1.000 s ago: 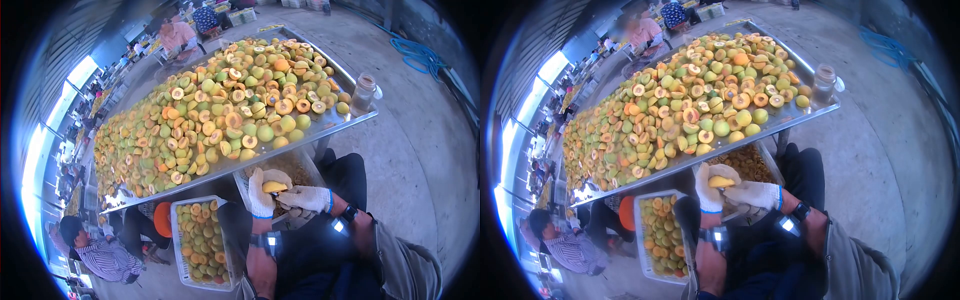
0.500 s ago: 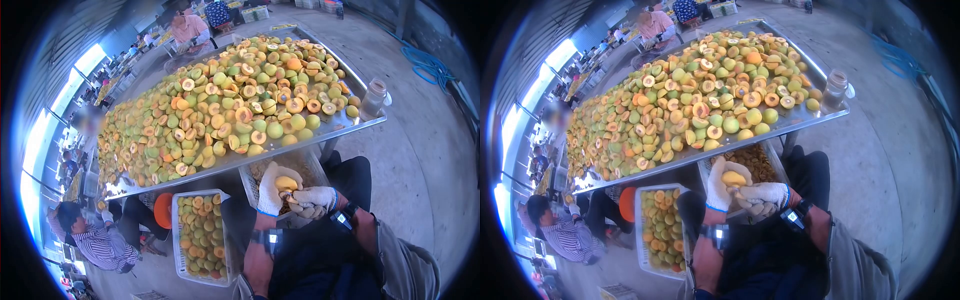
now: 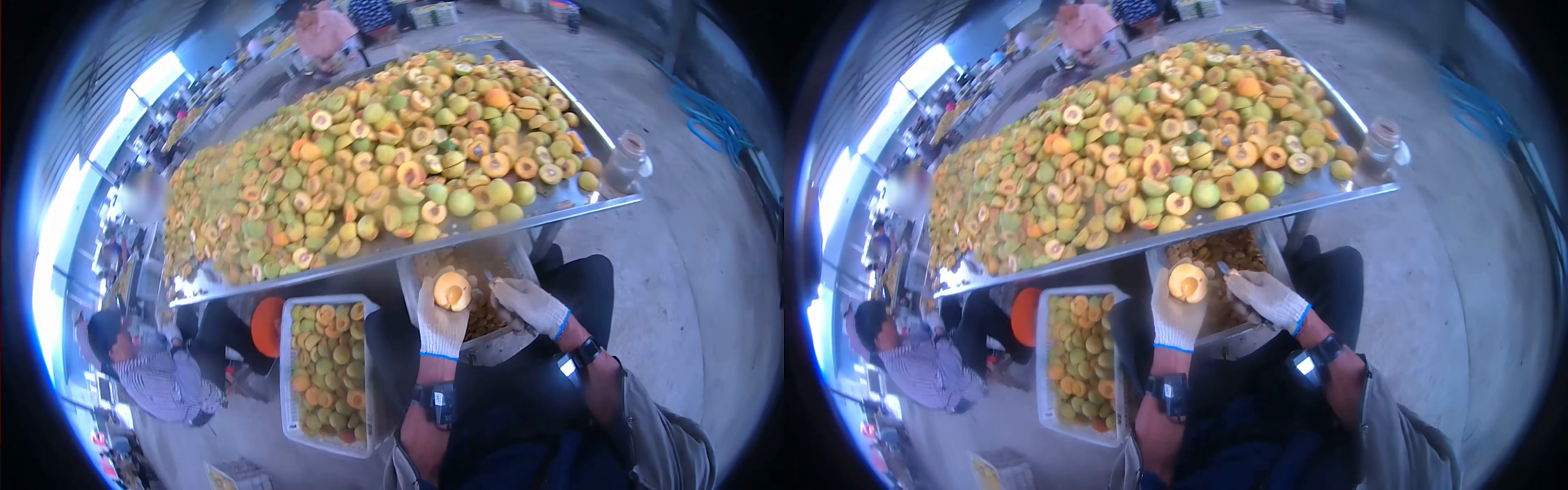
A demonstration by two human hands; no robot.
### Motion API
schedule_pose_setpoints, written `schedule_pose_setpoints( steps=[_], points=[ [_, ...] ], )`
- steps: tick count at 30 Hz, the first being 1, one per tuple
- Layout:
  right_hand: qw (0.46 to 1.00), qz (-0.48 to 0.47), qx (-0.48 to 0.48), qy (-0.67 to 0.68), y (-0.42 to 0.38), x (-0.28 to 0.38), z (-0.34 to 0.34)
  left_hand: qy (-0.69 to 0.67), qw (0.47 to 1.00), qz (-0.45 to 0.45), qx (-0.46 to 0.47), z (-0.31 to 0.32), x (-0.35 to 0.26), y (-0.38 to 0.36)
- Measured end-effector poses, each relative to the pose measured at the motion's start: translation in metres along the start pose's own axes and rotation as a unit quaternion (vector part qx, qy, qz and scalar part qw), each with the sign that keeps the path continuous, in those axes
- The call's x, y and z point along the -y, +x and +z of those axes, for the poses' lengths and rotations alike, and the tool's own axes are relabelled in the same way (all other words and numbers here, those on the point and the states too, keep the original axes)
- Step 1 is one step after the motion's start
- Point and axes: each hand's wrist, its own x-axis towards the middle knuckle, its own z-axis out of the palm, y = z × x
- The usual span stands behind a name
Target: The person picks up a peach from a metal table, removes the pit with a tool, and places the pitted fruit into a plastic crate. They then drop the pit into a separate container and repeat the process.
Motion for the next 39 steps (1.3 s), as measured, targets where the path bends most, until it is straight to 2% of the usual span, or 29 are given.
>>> schedule_pose_setpoints(
  steps=[2,3,4,5,6,7,8,9,10,11,12,13,15,17,18,20,21,23,24,26,27,29,30,32,33,35,37,39],
  points=[
    [0.991,-0.023,-0.072,-0.110,-0.002,0.010,0.014,0.026,0.998,0.022,0.047,0.008,-0.023,-0.015],
    [0.978,-0.149,-0.089,-0.118,0.027,-0.038,0.001,0.043,0.997,0.059,0.019,0.009,-0.037,-0.026],
    [0.994,0.005,-0.079,-0.071,0.006,-0.009,0.008,0.068,0.990,0.125,-0.012,0.006,-0.052,-0.039],
    [0.997,0.018,-0.076,0.003,0.007,-0.013,0.009,0.095,0.977,0.185,-0.045,0.001,-0.064,-0.051],
    [0.997,0.017,-0.079,0.018,0.007,-0.016,0.012,0.137,0.957,0.233,-0.105,-0.014,-0.082,-0.061],
    [0.995,0.013,-0.088,0.034,0.008,-0.019,0.013,0.163,0.952,0.234,-0.108,-0.039,-0.102,-0.080],
    [0.996,0.017,-0.078,0.030,0.010,-0.023,0.013,0.247,0.913,0.288,-0.152,-0.043,-0.118,-0.101],
    [0.995,0.020,-0.087,0.033,0.011,-0.026,0.012,0.450,0.790,0.367,-0.196,-0.075,-0.135,-0.117],
    [0.994,0.022,-0.097,0.036,0.013,-0.028,0.012,0.366,0.815,0.343,-0.291,-0.086,-0.151,-0.135],
    [0.995,0.022,-0.092,0.033,0.015,-0.029,0.013,0.403,0.762,0.343,-0.374,-0.084,-0.160,-0.156],
    [0.994,0.027,-0.103,0.031,0.016,-0.031,0.014,0.485,0.695,0.384,-0.367,-0.117,-0.172,-0.177],
    [0.992,0.033,-0.115,0.029,0.017,-0.033,0.016,0.502,0.638,0.389,-0.436,-0.150,-0.188,-0.193],
    [0.993,0.038,-0.111,0.020,0.020,-0.037,0.017,0.493,0.641,0.361,-0.464,-0.194,-0.209,-0.231],
    [0.993,0.045,-0.111,0.010,0.021,-0.041,0.019,0.618,0.472,0.330,-0.535,-0.222,-0.218,-0.260],
    [0.993,0.043,-0.108,0.004,0.022,-0.042,0.021,0.617,0.474,0.328,-0.536,-0.231,-0.219,-0.270],
    [0.994,0.041,-0.105,-0.003,0.022,-0.042,0.027,0.711,0.377,0.106,-0.584,-0.248,-0.219,-0.288],
    [0.993,0.047,-0.104,-0.006,0.022,-0.041,0.029,0.711,0.378,0.106,-0.583,-0.263,-0.217,-0.297],
    [0.993,0.052,-0.106,-0.009,0.023,-0.040,0.032,0.736,0.343,0.028,-0.583,-0.294,-0.208,-0.312],
    [0.993,0.051,-0.108,-0.013,0.024,-0.040,0.033,0.736,0.344,0.027,-0.583,-0.310,-0.203,-0.319],
    [0.993,0.050,-0.110,-0.017,0.024,-0.040,0.034,0.816,0.274,0.095,-0.500,-0.326,-0.195,-0.329],
    [0.993,0.051,-0.107,-0.010,0.026,-0.041,0.033,0.816,0.274,0.094,-0.500,-0.326,-0.195,-0.329],
    [0.993,0.053,-0.105,-0.003,0.028,-0.042,0.033,0.838,0.248,0.025,-0.486,-0.316,-0.194,-0.329],
    [0.993,0.055,-0.108,0.000,0.029,-0.041,0.034,0.840,0.247,0.026,-0.482,-0.305,-0.198,-0.325],
    [0.993,0.047,-0.109,-0.001,0.030,-0.040,0.031,0.755,0.282,-0.013,-0.592,-0.252,-0.207,-0.293],
    [0.993,0.040,-0.108,-0.005,0.030,-0.041,0.030,0.763,0.289,-0.008,-0.578,-0.239,-0.210,-0.276],
    [0.992,0.053,-0.116,0.023,0.030,-0.038,0.031,0.758,0.358,0.281,-0.467,-0.215,-0.220,-0.238],
    [0.992,0.044,-0.118,0.028,0.030,-0.038,0.032,0.755,0.398,0.350,-0.385,-0.135,-0.211,-0.175],
    [0.990,0.062,-0.122,0.038,0.032,-0.043,0.028,0.728,0.476,0.400,-0.287,-0.056,-0.182,-0.112]
  ],
)
